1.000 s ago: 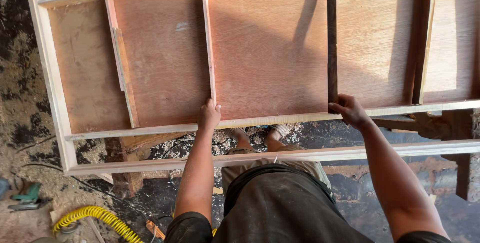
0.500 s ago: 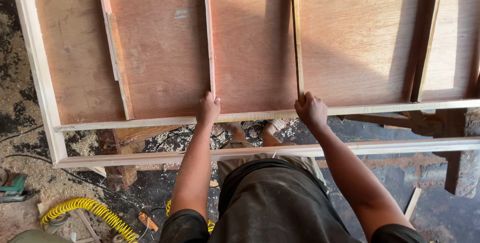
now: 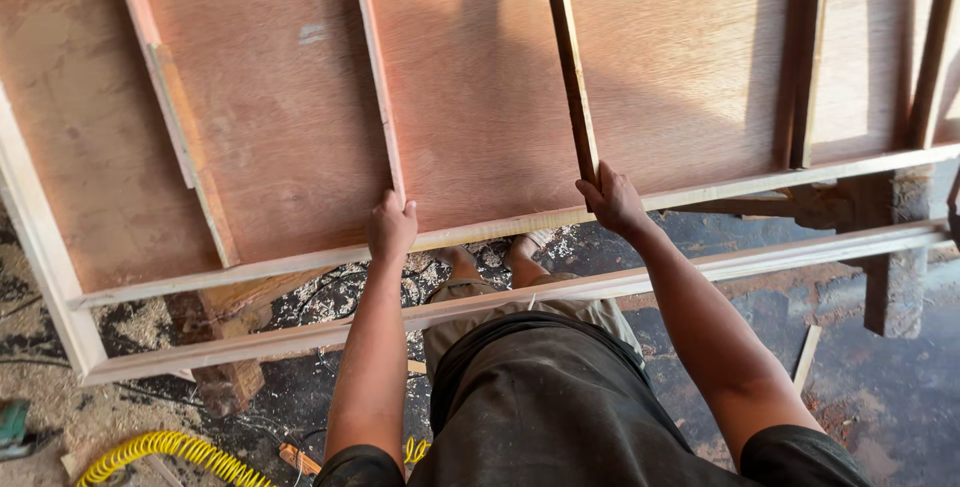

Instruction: The person assembles a wooden frame by positioning wooden slats within a large rectangular structure and hammering nails into the joints, using a nail gun for final securement.

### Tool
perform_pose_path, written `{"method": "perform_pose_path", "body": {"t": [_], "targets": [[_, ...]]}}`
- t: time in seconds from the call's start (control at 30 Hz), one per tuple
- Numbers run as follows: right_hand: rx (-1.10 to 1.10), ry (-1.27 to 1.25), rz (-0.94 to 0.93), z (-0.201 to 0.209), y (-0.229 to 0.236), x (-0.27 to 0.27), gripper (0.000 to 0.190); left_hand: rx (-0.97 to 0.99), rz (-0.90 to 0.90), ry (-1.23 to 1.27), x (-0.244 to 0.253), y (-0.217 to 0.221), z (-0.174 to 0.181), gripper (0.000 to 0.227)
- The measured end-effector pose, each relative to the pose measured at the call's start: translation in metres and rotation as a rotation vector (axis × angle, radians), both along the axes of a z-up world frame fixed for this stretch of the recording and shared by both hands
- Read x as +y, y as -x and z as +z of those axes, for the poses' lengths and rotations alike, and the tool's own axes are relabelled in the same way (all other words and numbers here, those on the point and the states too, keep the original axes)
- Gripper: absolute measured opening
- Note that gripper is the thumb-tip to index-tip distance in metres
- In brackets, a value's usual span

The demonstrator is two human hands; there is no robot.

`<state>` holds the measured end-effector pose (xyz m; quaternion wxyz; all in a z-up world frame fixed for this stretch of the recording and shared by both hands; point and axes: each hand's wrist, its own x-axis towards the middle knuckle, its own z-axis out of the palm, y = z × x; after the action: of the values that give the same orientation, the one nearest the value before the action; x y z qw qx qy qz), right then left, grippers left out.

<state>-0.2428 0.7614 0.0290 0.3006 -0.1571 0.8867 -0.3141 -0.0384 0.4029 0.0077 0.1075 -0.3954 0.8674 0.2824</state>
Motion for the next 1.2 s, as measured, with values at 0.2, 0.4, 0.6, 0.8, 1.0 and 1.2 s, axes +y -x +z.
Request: {"method": "perform_pose_path", "body": {"t": [0.2, 0.4, 0.6, 0.8, 1.0, 1.2], "targets": [[0.193, -0.175, -0.037, 0.004, 0.009, 0.010, 0.032, 0.051, -0.025, 0.064, -0.001, 0.000, -0.006, 0.028], [0.074, -0.310, 0.042, -0.006, -0.003, -0.001, 0.033, 0.022, 0.011, 0.012, -0.001, -0.001, -0.005, 0.027], [0.231, -0.308, 0.125, 0.000, -0.007, -0.007, 0.031, 0.050, 0.038, 0.032, -0.001, -0.005, -0.013, 0.025], [0.218, -0.307, 0.090, -0.010, -0.016, -0.021, 0.031, 0.103, 0.034, 0.016, -0.003, -0.010, -0.023, 0.023], [0.227, -0.359, 0.072, -0.023, -0.016, -0.020, 0.029, 0.043, 0.034, -0.065, -0.005, -0.004, -0.016, 0.025], [0.333, -0.395, 0.065, -0.027, -0.020, -0.028, 0.046, 0.090, -0.009, 0.023, -0.005, -0.005, -0.017, 0.029]]}}
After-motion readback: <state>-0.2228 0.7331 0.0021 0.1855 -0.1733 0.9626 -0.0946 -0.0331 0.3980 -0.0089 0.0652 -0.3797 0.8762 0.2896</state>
